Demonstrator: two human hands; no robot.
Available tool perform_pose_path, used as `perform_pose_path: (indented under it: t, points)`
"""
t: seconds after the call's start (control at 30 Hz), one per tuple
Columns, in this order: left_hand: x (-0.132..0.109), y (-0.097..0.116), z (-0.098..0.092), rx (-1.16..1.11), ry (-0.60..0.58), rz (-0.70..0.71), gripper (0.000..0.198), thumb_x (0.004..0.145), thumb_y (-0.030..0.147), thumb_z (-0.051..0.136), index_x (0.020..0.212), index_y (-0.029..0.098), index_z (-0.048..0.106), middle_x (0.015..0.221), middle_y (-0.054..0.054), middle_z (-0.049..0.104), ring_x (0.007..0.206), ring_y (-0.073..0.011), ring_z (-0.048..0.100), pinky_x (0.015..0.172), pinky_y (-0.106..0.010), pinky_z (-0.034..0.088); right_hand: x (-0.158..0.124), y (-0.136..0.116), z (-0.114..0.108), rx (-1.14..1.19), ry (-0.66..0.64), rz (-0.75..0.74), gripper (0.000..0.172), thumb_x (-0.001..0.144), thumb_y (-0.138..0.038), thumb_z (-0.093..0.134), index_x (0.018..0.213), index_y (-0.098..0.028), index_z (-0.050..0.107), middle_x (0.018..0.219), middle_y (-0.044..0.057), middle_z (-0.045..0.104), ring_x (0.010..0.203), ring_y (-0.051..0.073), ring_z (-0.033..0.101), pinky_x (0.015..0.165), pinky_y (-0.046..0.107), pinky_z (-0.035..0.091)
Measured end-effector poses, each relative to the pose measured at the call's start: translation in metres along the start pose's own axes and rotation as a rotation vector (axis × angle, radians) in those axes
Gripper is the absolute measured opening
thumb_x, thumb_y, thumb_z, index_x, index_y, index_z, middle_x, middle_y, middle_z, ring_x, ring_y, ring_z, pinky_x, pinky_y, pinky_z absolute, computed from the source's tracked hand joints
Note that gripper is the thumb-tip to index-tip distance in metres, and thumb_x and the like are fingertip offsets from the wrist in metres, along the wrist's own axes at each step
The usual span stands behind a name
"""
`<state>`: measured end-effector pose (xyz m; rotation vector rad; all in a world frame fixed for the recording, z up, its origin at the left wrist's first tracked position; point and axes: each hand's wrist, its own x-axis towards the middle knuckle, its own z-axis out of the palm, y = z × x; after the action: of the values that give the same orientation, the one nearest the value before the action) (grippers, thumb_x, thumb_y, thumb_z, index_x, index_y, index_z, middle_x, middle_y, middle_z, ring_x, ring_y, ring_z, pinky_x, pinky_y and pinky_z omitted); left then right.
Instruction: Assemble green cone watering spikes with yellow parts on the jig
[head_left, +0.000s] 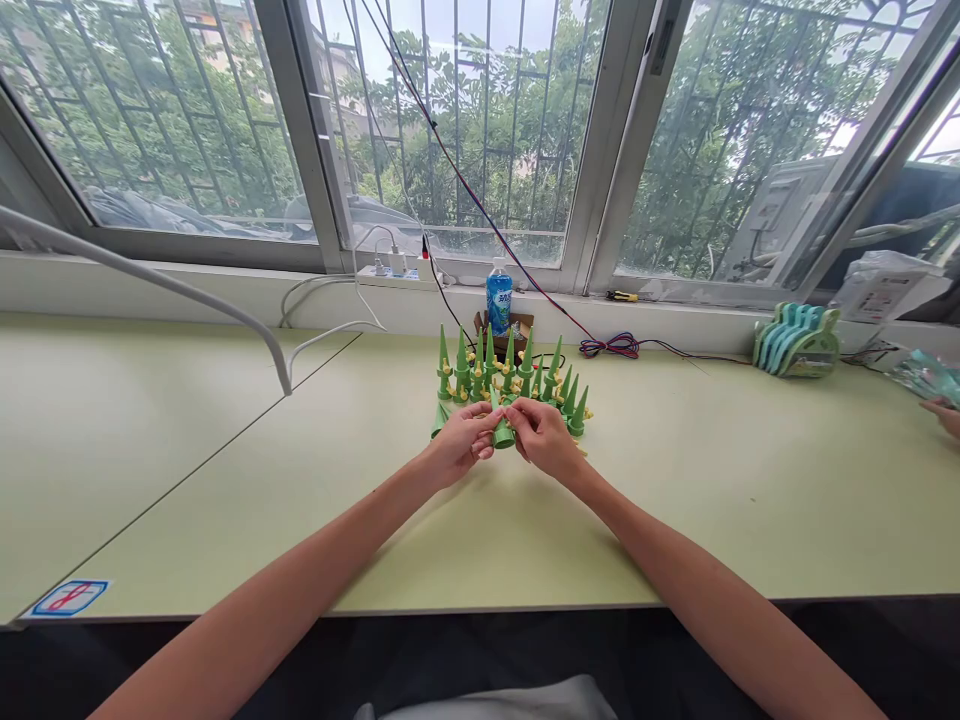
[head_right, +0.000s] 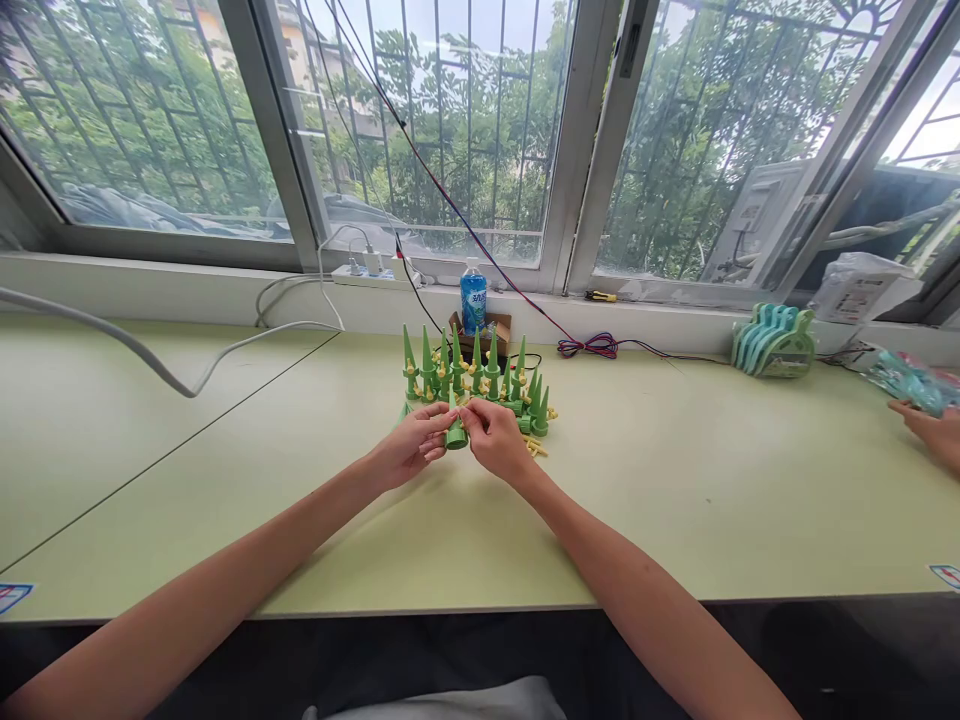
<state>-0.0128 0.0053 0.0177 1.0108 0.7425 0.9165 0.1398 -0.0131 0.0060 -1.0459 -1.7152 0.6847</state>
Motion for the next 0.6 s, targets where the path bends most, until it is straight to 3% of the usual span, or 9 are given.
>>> perform_pose_path:
  t: [0.43,0.6]
  points:
    - [0.0,-0.008,0.0,0.245,-0.02,0.275,0.034,0.076,0.046,0.069,0.079,0.018,0.05,0.052,0.01,0.038,0.039,-0.0035,0.035,0.043,-0.024,0.049,0.0032,0.0034,0.0033,-0.024,0.07,-0.012,0.032,0.091,-0.041,0.043,0.067,-0.021,0.042,0.048,-0.005,0.038,0.043,0.011,0.039,0.045,0.024,0.028]
    - [0.0,-0.0074,0.0004,0.317,-0.037,0.353,0.031,0.079,0.044,0.065,0.083,0.018,0.05,0.063,0.006,0.047,0.04,-0.0039,0.04,0.044,-0.027,0.053,0.004,0.0024,0.0029,-0.022,0.083,0.007,0.03,0.091,-0.04,0.043,0.067,-0.021,0.043,0.045,-0.006,0.038,0.041,0.011,0.038,0.044,0.024,0.027]
